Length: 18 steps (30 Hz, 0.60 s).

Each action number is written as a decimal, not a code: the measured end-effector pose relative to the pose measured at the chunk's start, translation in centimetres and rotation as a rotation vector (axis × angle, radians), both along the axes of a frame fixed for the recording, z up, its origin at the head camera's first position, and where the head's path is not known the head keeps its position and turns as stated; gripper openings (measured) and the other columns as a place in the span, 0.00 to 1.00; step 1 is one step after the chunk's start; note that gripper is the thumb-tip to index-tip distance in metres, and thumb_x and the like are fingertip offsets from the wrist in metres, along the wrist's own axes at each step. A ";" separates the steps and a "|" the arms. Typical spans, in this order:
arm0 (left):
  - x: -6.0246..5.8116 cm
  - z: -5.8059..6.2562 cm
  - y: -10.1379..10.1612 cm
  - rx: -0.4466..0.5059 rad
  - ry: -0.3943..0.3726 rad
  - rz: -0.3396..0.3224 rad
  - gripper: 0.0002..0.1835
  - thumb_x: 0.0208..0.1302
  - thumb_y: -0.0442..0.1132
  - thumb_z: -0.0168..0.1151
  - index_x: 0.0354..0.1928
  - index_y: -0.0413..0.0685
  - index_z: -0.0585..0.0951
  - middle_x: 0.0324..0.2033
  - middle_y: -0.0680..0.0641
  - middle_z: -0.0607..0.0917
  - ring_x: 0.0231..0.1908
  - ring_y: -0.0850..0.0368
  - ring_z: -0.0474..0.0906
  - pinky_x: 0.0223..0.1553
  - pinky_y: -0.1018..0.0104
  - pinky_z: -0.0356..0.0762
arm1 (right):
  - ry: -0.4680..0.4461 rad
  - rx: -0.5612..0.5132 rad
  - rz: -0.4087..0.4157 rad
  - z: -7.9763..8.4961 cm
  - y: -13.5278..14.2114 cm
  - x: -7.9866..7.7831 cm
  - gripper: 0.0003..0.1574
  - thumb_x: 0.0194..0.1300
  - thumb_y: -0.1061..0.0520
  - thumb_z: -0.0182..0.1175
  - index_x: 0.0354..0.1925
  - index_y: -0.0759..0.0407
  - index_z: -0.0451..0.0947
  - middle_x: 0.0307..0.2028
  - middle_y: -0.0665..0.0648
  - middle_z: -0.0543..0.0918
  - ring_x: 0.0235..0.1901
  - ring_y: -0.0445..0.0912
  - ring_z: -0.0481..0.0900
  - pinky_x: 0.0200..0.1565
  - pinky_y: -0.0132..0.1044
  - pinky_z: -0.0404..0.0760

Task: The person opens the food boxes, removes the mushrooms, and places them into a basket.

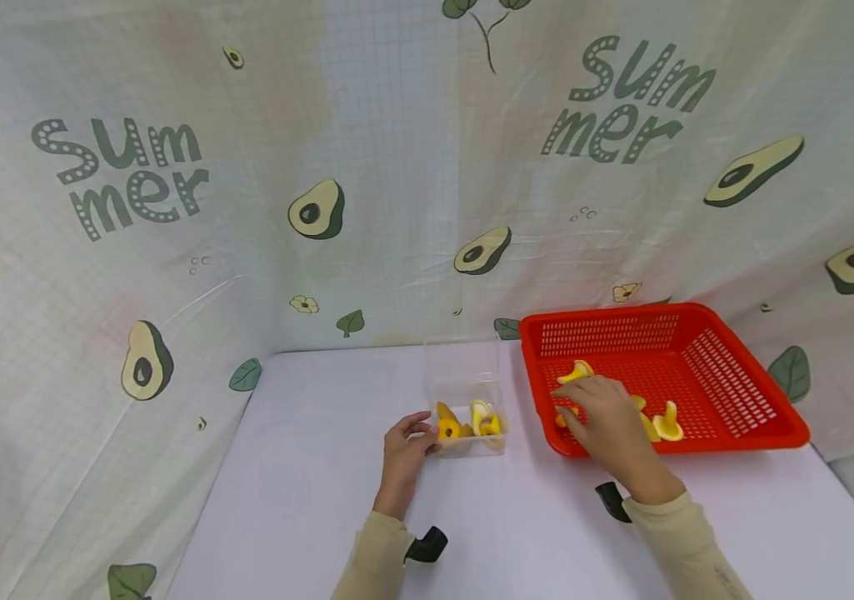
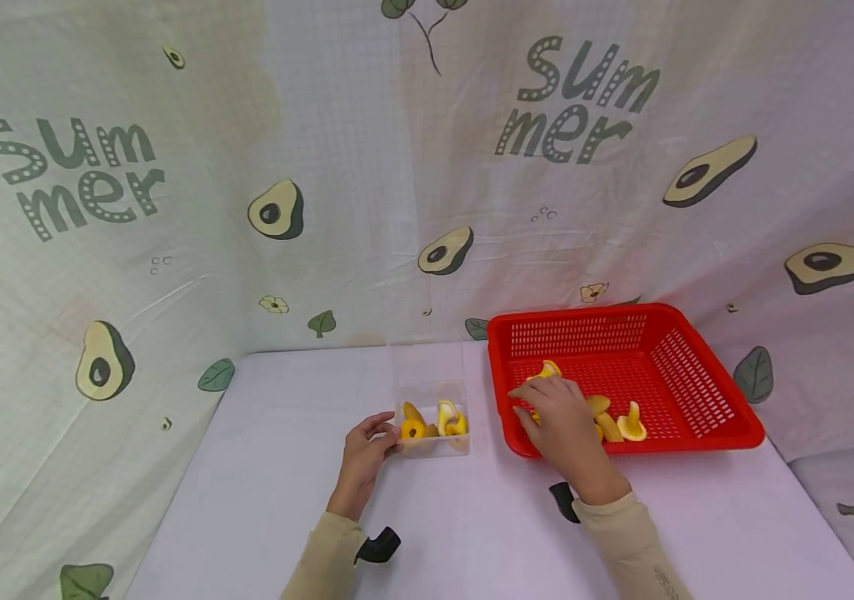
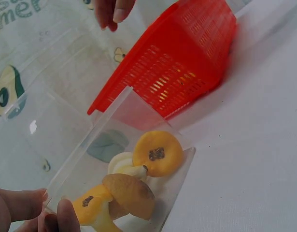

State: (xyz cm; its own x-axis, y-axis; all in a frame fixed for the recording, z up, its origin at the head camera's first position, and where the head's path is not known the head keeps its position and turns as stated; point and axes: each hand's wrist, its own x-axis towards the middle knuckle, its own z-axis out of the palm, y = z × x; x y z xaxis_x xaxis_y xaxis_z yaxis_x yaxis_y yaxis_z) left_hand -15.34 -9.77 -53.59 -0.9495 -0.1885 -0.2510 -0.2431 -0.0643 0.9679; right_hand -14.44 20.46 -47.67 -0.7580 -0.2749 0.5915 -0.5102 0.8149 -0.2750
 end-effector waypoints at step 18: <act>0.0 -0.3 -0.1 0.024 0.033 -0.014 0.20 0.67 0.23 0.67 0.61 0.25 0.79 0.40 0.42 0.80 0.31 0.58 0.78 0.35 0.68 0.89 | -0.061 0.049 0.154 -0.1 -6.6 -1.8 0.18 0.52 0.64 0.83 0.43 0.58 0.90 0.40 0.54 0.89 0.45 0.53 0.84 0.53 0.52 0.84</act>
State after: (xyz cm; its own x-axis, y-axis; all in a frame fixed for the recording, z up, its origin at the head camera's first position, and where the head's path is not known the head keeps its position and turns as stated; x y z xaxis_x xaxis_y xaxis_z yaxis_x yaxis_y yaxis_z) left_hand -15.38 -9.87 -53.85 -0.9599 -0.1692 -0.2234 -0.2118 -0.0840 0.9737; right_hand -16.29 13.86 -47.74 -0.7385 -0.4181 0.5290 -0.6138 0.7417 -0.2706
